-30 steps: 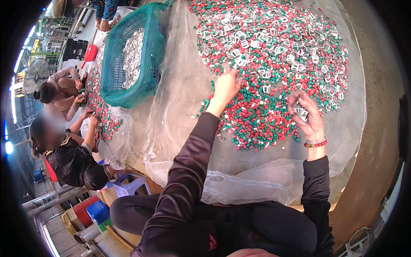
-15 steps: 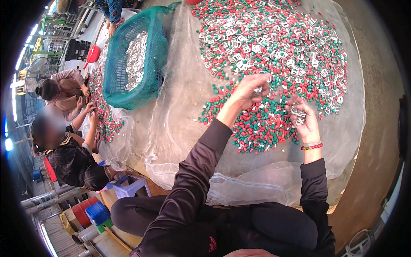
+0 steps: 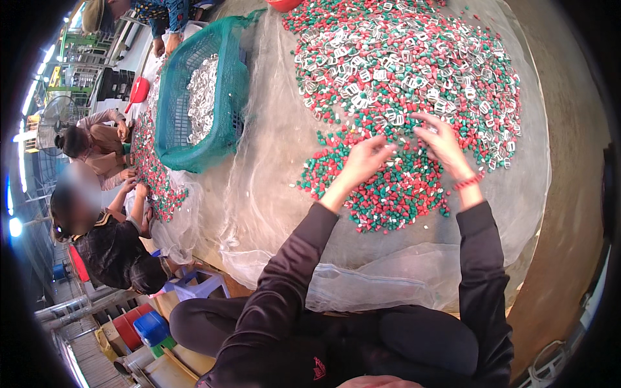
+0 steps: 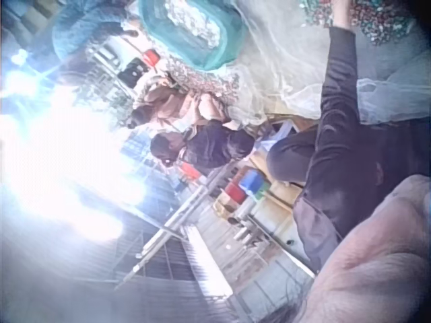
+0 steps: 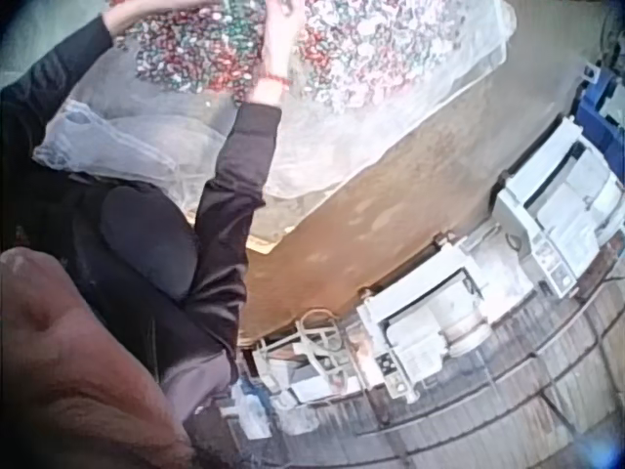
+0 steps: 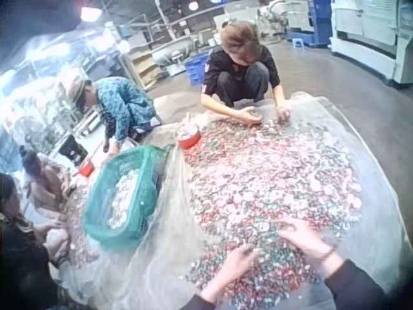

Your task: The person sits on the floor and sorts small red, green, and white plastic components from a large pile on a plastic sheet. They pick up the white pieces and place them into a green basket while leaving the colored pieces behind. Other workers are visible nearby performing similar sorting tasks.

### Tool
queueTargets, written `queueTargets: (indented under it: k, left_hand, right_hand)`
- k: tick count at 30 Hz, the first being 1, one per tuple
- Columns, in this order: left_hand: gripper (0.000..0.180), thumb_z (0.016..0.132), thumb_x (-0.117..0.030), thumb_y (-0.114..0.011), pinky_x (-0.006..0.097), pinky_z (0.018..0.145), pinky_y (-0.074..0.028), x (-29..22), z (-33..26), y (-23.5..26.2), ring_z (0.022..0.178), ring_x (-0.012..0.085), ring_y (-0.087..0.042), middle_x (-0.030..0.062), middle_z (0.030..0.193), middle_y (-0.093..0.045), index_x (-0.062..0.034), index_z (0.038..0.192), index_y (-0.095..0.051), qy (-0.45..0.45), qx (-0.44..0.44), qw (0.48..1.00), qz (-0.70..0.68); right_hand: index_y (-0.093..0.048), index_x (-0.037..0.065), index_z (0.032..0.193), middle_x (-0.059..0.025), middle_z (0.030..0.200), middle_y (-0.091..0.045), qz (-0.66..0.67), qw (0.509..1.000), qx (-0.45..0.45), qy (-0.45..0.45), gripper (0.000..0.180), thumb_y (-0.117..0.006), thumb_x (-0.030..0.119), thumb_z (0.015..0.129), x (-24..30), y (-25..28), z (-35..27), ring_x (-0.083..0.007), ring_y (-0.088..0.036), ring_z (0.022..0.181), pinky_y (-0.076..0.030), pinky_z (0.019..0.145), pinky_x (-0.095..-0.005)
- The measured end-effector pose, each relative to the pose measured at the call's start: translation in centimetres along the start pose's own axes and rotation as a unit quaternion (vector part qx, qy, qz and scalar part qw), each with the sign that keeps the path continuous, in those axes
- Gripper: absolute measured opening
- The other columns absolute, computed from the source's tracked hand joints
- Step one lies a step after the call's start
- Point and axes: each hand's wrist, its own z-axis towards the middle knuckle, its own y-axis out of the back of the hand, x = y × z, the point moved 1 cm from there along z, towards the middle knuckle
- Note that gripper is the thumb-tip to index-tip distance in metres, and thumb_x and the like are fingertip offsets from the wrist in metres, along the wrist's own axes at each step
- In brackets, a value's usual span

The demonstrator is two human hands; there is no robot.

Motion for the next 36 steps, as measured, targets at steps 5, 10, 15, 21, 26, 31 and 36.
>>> queueTargets:
  k: [5,10,15,21,26,31,36]
  left_hand:
    - [0.012,0.090,-0.015,-0.059,0.020,0.038,-0.037,-1.6,-1.9,4.5,0.066,0.0126,-0.057,0.0048,0.088,-0.056,-0.0096,0.099,-0.054,0.088,0.002,0.799,-0.595]
    - [0.024,0.085,-0.013,-0.066,0.023,0.048,-0.043,-0.9,2.8,5.3,0.071,0.0133,-0.062,0.0052,0.090,-0.064,-0.0031,0.106,-0.062,0.072,-0.017,0.936,-0.344]
    - [0.026,0.075,-0.024,-0.075,0.041,0.066,-0.050,1.1,6.7,2.3,0.071,0.0341,-0.064,0.0194,0.076,-0.065,-0.0019,0.088,-0.068,-0.101,-0.144,0.930,0.321]
    - [0.026,0.081,-0.027,-0.072,0.033,0.057,-0.045,0.2,5.2,2.9,0.060,0.0156,-0.057,0.0073,0.068,-0.063,-0.0019,0.084,-0.067,-0.011,-0.069,0.993,0.100]
    - [0.024,0.087,-0.028,-0.067,0.023,0.047,-0.036,-1.4,2.4,4.7,0.055,0.0074,-0.048,-0.0020,0.070,-0.058,-0.0039,0.090,-0.065,-0.062,-0.084,0.994,0.019]
    - [0.020,0.092,-0.028,-0.059,0.021,0.042,-0.037,-0.4,0.4,4.2,0.065,0.0120,-0.056,0.0007,0.074,-0.057,-0.0079,0.092,-0.057,0.069,-0.033,0.873,-0.482]
    - [0.028,0.091,-0.028,-0.056,0.034,0.057,-0.057,-0.1,-1.7,0.0,0.088,0.0262,-0.065,0.0121,0.103,-0.063,-0.0075,0.110,-0.055,0.075,0.011,0.748,-0.659]
  right_hand:
    - [-0.054,0.005,0.116,-0.0178,0.105,-0.058,-0.478,0.858,-0.124,0.142,0.039,-0.066,0.018,0.081,-3.5,-3.6,5.1,-0.0346,-0.058,0.099,-0.050,0.082,-0.0436]
    - [-0.056,0.006,0.095,-0.0140,0.095,-0.057,-0.428,0.886,-0.070,0.163,0.022,-0.068,0.014,0.077,-4.8,-5.8,0.2,-0.0350,-0.058,0.089,-0.049,0.076,-0.0426]
    - [-0.057,0.006,0.093,-0.0057,0.069,-0.054,0.104,0.993,-0.026,-0.054,0.022,-0.067,0.022,0.083,-4.3,-3.4,-4.9,-0.0186,-0.056,0.067,-0.041,0.046,-0.0268]
    - [-0.056,0.002,0.097,-0.0121,0.088,-0.051,0.531,0.842,0.091,0.035,0.020,-0.055,0.014,0.082,-2.8,0.1,-7.1,-0.0186,-0.051,0.077,-0.034,0.035,-0.0184]
    - [-0.055,0.001,0.112,-0.0147,0.099,-0.056,0.521,0.851,0.057,0.021,0.034,-0.054,0.009,0.078,-2.4,-0.2,-5.3,-0.0235,-0.057,0.085,-0.042,0.039,-0.0203]
    - [-0.056,0.001,0.113,-0.0153,0.108,-0.061,0.550,0.835,0.024,-0.007,0.031,-0.054,0.020,0.088,-1.8,-1.3,-5.5,-0.0275,-0.062,0.094,-0.051,0.050,-0.0268]
    - [-0.056,0.002,0.115,-0.0114,0.099,-0.061,0.387,0.919,-0.076,0.001,0.031,-0.049,0.026,0.096,1.1,-1.8,-7.1,-0.0208,-0.062,0.087,-0.052,0.054,-0.0296]
